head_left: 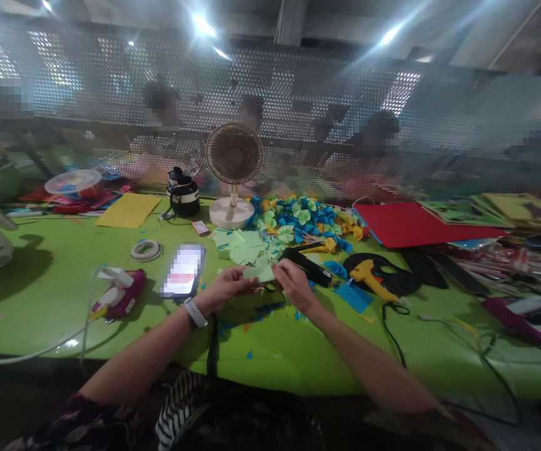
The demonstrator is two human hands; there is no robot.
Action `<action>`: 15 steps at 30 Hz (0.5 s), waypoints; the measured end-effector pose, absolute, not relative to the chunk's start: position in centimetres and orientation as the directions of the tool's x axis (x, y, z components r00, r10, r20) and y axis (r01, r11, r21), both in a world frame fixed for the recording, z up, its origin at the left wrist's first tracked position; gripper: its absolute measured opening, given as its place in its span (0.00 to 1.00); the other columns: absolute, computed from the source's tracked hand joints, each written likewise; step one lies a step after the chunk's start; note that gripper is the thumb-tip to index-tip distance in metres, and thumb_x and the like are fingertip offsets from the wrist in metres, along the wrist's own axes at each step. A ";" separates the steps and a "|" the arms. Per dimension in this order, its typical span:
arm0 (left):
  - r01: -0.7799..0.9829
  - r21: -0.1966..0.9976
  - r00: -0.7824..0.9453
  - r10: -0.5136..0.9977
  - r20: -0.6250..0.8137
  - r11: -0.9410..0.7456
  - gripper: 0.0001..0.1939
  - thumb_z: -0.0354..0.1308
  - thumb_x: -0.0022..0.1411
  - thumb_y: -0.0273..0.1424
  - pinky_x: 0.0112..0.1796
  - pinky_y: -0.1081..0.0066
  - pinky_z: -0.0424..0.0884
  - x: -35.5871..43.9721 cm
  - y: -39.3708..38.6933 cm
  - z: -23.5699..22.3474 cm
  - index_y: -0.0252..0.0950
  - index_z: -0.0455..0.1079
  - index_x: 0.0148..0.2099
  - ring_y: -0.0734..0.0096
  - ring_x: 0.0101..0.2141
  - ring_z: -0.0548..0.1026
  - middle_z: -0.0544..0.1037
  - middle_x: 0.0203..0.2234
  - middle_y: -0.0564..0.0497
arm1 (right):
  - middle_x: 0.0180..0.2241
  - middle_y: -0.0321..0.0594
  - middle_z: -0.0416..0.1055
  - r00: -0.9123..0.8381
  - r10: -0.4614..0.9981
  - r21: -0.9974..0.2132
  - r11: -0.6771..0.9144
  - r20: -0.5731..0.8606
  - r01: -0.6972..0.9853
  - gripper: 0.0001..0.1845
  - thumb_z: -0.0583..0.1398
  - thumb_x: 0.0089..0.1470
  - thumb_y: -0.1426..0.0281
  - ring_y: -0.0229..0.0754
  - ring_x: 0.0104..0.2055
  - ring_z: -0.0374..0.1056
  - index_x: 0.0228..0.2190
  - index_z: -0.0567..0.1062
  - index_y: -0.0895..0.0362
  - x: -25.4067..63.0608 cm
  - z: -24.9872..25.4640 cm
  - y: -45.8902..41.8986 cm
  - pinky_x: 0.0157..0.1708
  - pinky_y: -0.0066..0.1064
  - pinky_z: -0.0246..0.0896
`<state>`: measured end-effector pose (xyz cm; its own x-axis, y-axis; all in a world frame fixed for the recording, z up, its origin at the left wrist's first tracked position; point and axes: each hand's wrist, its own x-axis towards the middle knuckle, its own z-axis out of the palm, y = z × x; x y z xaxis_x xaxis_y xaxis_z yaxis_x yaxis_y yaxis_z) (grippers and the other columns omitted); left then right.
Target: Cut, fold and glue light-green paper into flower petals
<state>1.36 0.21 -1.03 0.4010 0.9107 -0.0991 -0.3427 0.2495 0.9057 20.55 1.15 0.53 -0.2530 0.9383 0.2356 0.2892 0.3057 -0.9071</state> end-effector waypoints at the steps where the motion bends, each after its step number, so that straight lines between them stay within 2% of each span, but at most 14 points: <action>1: -0.341 0.905 0.407 0.908 -0.102 0.255 0.21 0.72 0.44 0.35 0.41 0.72 0.74 1.3 0.2 -1.1 0.30 0.76 0.41 0.70 0.34 0.79 0.81 0.33 0.46 | 0.17 0.30 0.60 -0.298 0.928 -0.891 0.320 0.225 0.323 0.20 0.55 0.55 0.52 0.35 0.19 0.58 0.23 0.62 0.54 20.6 0.5 1.2 0.21 0.27 0.54; 5: -0.341 0.902 0.413 0.904 -0.109 0.265 0.22 0.72 0.45 0.32 0.41 0.72 0.74 1.1 0.1 -0.9 0.30 0.74 0.43 0.70 0.34 0.80 0.81 0.35 0.46 | 0.14 0.30 0.55 -0.340 0.903 -0.825 0.394 0.264 0.405 0.23 0.55 0.56 0.53 0.35 0.19 0.53 0.19 0.57 0.53 20.3 0.4 1.1 0.19 0.27 0.49; 9: -0.296 0.916 0.409 0.903 -0.135 0.271 0.26 0.72 0.44 0.30 0.36 0.72 0.75 1.0 -0.1 -0.5 0.30 0.71 0.46 0.69 0.31 0.80 0.81 0.32 0.46 | 0.15 0.29 0.56 -0.363 0.895 -0.839 0.394 0.258 0.376 0.22 0.55 0.56 0.53 0.34 0.18 0.53 0.20 0.58 0.53 20.1 0.3 1.0 0.19 0.27 0.49; 12: -0.296 0.925 0.393 0.913 -0.111 0.239 0.31 0.72 0.45 0.30 0.36 0.71 0.75 1.0 -0.2 -0.2 0.31 0.68 0.51 0.68 0.30 0.80 0.81 0.27 0.49 | 0.16 0.29 0.58 -0.379 0.902 -0.886 0.336 0.205 0.320 0.21 0.57 0.54 0.51 0.34 0.18 0.55 0.22 0.61 0.54 20.2 0.2 1.0 0.18 0.26 0.51; 15: -0.275 0.943 0.383 0.921 -0.070 0.186 0.33 0.71 0.46 0.31 0.37 0.70 0.76 1.1 -0.3 0.0 0.32 0.65 0.54 0.68 0.30 0.80 0.80 0.27 0.50 | 0.18 0.30 0.61 -0.436 0.892 -0.922 0.263 0.121 0.282 0.20 0.60 0.51 0.51 0.34 0.18 0.57 0.27 0.67 0.56 20.3 0.0 1.2 0.17 0.27 0.52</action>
<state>1.08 -0.31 0.02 0.3833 0.9210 -0.0700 -0.2746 0.1860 0.9434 20.28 1.17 -0.01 -0.4362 0.8917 0.1212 0.2822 0.2635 -0.9225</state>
